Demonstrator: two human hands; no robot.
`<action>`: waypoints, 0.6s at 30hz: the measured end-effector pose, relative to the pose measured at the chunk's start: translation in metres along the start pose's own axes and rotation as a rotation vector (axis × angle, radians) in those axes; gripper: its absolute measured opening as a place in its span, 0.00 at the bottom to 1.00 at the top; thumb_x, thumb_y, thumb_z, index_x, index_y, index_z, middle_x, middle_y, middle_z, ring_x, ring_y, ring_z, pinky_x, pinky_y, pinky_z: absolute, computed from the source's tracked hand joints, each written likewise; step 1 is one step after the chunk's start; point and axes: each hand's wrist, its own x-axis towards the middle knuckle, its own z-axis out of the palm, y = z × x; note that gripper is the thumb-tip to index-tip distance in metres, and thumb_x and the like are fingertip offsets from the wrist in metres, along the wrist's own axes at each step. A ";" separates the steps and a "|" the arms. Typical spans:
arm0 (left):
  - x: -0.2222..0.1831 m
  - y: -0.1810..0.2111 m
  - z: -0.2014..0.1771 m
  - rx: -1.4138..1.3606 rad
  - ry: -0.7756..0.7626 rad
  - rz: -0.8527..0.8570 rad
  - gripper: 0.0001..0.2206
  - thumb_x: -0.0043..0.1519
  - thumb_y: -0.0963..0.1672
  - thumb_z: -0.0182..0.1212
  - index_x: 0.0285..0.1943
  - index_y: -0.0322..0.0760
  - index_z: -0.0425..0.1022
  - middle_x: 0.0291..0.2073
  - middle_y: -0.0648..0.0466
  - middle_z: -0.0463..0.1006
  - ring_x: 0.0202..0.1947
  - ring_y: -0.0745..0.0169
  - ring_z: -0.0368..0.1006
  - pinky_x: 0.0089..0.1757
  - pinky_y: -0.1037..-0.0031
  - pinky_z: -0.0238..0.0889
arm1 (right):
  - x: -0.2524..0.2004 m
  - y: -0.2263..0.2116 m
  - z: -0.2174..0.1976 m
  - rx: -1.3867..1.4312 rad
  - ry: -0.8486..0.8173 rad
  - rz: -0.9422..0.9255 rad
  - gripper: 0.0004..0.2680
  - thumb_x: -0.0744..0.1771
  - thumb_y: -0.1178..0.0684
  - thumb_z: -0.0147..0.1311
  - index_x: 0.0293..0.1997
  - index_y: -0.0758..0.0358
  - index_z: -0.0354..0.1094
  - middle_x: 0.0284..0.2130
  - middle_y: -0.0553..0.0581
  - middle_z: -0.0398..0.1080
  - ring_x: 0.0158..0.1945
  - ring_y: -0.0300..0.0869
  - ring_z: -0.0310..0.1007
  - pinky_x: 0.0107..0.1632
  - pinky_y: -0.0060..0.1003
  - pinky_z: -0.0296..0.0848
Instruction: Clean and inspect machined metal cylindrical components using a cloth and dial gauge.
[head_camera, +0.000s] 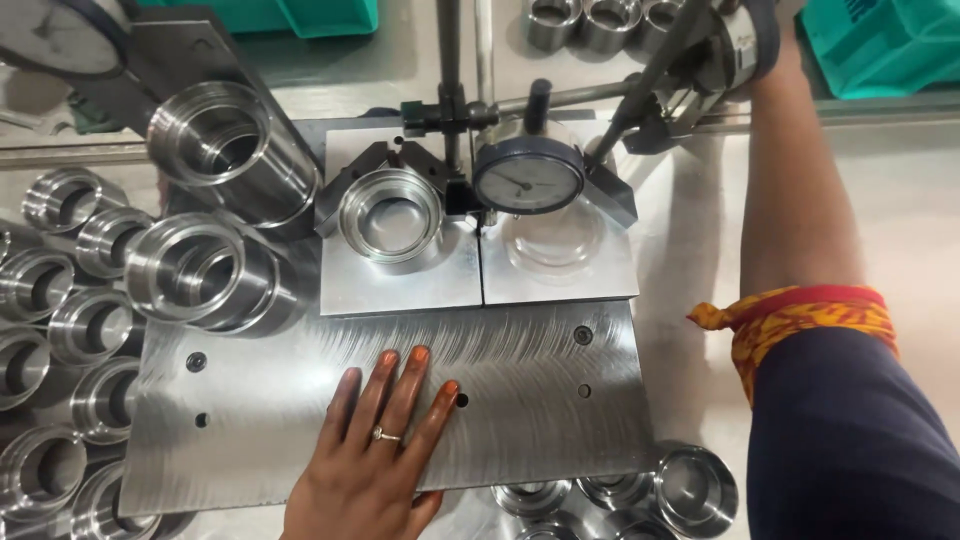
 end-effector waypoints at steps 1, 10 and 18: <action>0.002 0.000 -0.002 0.001 0.005 -0.004 0.45 0.42 0.56 0.66 0.72 0.45 0.58 0.73 0.40 0.49 0.73 0.39 0.43 0.65 0.44 0.36 | 0.012 0.033 -0.031 0.136 0.032 -0.054 0.13 0.69 0.51 0.62 0.61 0.58 0.71 0.48 0.58 0.80 0.50 0.49 0.81 0.50 0.44 0.79; 0.002 0.004 -0.011 0.021 -0.111 -0.031 0.48 0.42 0.55 0.71 0.75 0.45 0.56 0.75 0.43 0.48 0.74 0.40 0.43 0.67 0.48 0.38 | -0.226 -0.060 -0.024 -0.703 0.123 -0.496 0.07 0.70 0.68 0.56 0.54 0.73 0.73 0.43 0.61 0.78 0.46 0.45 0.80 0.47 0.37 0.78; -0.004 0.010 -0.013 0.144 -0.069 -0.019 0.45 0.47 0.55 0.72 0.77 0.48 0.61 0.77 0.45 0.52 0.77 0.42 0.47 0.70 0.48 0.40 | -0.503 -0.144 0.101 -0.881 -0.385 -0.132 0.19 0.60 0.52 0.68 0.56 0.49 0.70 0.55 0.56 0.72 0.42 0.43 0.74 0.42 0.37 0.78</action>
